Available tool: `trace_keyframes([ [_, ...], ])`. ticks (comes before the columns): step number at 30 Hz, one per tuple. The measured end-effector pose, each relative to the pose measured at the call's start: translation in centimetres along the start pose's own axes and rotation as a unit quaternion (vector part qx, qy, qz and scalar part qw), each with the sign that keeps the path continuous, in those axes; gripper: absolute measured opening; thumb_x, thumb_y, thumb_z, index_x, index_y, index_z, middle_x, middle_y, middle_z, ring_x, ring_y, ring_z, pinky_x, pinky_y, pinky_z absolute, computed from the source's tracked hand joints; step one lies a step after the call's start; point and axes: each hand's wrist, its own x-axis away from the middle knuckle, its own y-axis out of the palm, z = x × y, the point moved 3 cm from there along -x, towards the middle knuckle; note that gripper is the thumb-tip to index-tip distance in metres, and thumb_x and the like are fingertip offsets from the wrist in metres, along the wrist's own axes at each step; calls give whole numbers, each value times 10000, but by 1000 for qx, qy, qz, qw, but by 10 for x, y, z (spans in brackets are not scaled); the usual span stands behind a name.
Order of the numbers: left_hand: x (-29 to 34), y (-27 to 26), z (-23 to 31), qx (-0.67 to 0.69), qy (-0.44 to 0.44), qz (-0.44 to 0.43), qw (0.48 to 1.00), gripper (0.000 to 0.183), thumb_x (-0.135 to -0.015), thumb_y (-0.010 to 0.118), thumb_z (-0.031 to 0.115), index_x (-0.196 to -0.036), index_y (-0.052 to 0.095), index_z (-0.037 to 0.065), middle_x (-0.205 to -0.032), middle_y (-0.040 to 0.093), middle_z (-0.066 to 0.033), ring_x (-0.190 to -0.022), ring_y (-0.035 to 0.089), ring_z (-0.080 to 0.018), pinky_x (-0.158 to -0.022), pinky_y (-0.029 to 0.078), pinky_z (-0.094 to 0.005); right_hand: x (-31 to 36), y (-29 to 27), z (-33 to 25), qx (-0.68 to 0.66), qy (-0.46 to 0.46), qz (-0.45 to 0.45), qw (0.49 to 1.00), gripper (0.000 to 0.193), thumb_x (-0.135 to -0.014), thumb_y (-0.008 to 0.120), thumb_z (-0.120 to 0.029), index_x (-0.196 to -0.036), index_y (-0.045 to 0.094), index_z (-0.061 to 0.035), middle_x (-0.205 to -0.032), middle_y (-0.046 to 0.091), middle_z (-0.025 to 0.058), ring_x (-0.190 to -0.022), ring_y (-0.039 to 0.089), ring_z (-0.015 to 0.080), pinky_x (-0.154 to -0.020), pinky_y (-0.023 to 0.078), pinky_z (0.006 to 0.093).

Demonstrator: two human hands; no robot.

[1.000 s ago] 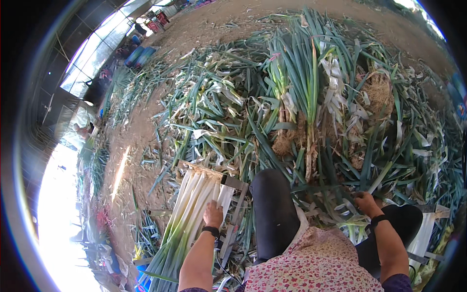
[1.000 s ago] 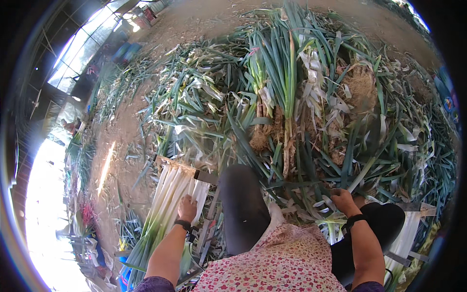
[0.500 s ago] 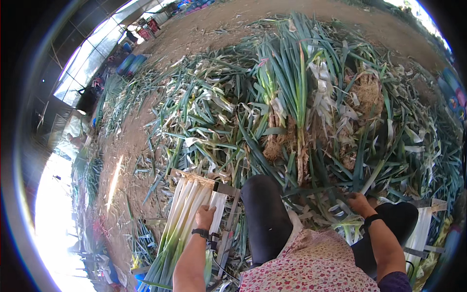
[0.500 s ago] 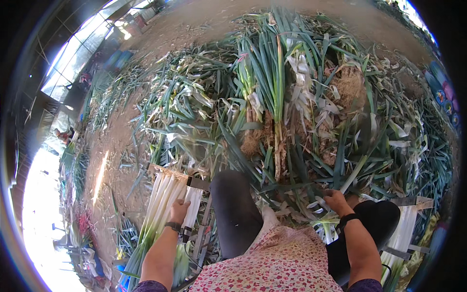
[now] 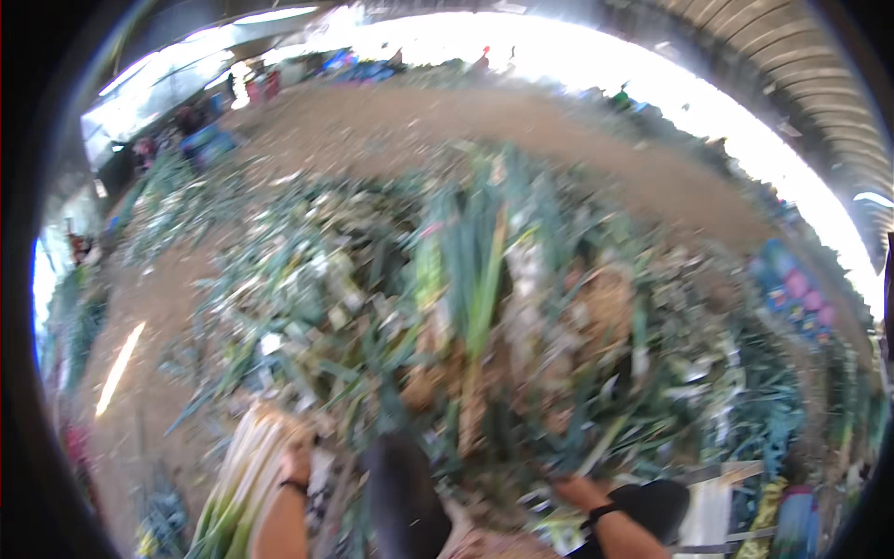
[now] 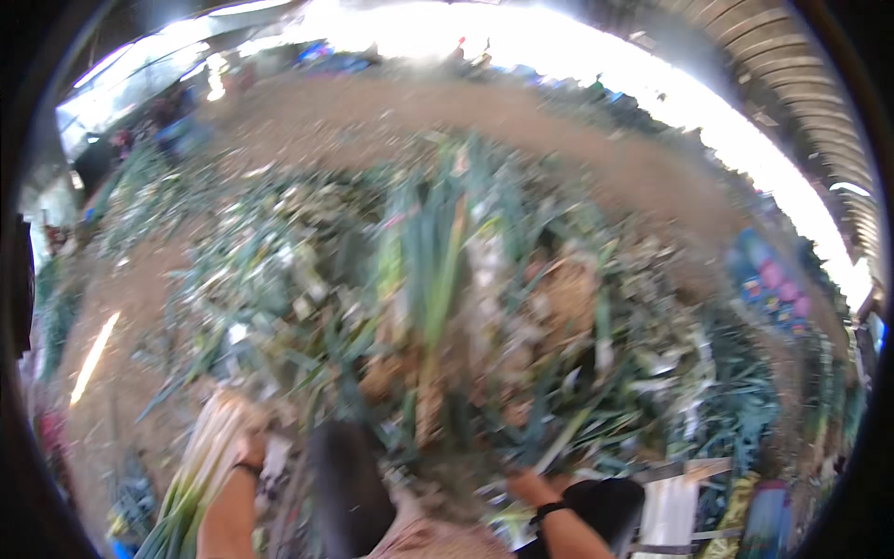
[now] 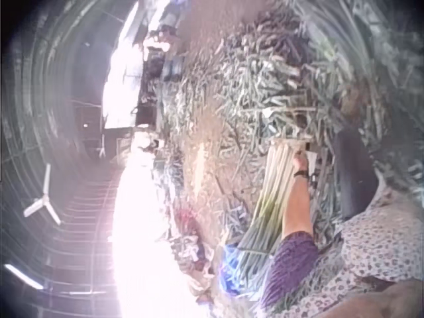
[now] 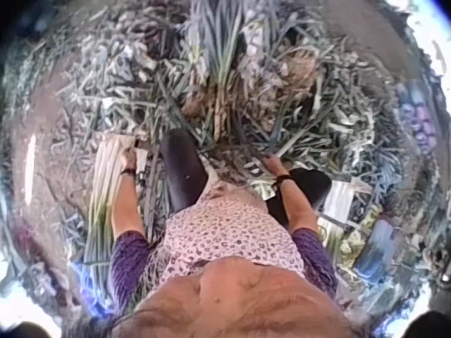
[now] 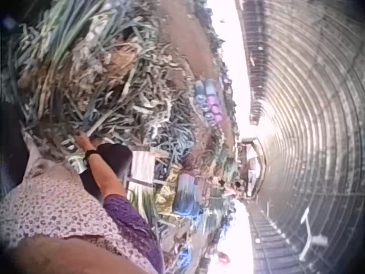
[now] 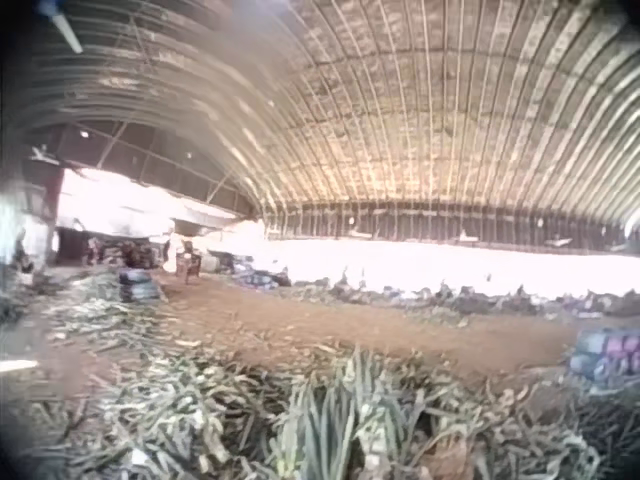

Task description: The person sits on the ground and trims leeks by hand, removing outer layers and roots. The cleaned leeks are placed into a nearby container while the discarded parts remain on the ground.

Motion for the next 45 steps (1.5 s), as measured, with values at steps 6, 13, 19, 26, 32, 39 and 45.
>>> trace_keyframes([
  [6, 25, -12, 11, 11, 46, 123, 991, 190, -788, 628, 141, -917, 626, 1, -784, 632, -197, -761, 607, -335, -701, 474, -430, -1, -28, -42, -212, 113, -88, 967, 402, -797, 572, -350, -1069, 670, -70, -974, 664, 193, -949, 613, 336, -846, 463, 393],
  [13, 12, 12, 4, 182, -31, 144, 972, 93, -766, 523, -4, -786, 609, -32, -672, 574, -87, -616, 509, -182, -581, 421, -363, 9, 18, -35, -179, 37, -63, 981, 420, -816, 573, -399, -1077, 674, -86, -980, 679, 139, -924, 628, 300, -827, 478, 371],
  [19, -46, 11, -78, 572, -111, 54, 811, 167, -936, 431, 224, -794, 500, 168, -618, 441, 33, -570, 450, -94, -497, 370, -263, 12, 11, -63, -202, 58, -75, 975, 364, -814, 563, -340, -1025, 673, -64, -998, 671, 170, -955, 610, 354, -836, 470, 412],
  [26, 74, -65, 134, 78, 345, 208, 912, 111, -941, 500, 164, -958, 559, 72, -826, 525, -32, -739, 527, -150, -631, 442, -276, 10, 6, -60, -219, 94, -111, 965, 411, -805, 558, -305, -1091, 647, -24, -983, 676, 186, -913, 643, 320, -811, 492, 379],
  [32, 107, -91, 367, 442, 227, -36, 867, 172, -913, 515, 81, -1061, 585, 29, -924, 531, -20, -818, 508, -106, -723, 423, -237, -16, -7, -93, -291, 113, -67, 948, 391, -770, 582, -262, -1054, 646, -1, -919, 684, 156, -826, 654, 254, -738, 497, 354],
  [39, 53, 14, 448, 562, 138, -140, 804, 233, -930, 545, 228, -1103, 585, 77, -1058, 569, -19, -937, 553, -131, -803, 439, -303, -91, -40, -134, -400, 100, -24, 911, 364, -824, 583, -203, -1112, 621, 16, -807, 628, 63, -717, 575, 155, -652, 467, 301],
  [45, 22, 69, 423, 682, -83, -175, 705, 144, -909, 585, 213, -990, 615, 98, -927, 613, 18, -871, 571, -93, -758, 439, -267, -153, -7, -156, -522, 209, -113, 819, 297, -856, 584, -214, -1086, 639, -34, -804, 630, 46, -726, 578, 160, -664, 467, 300],
])
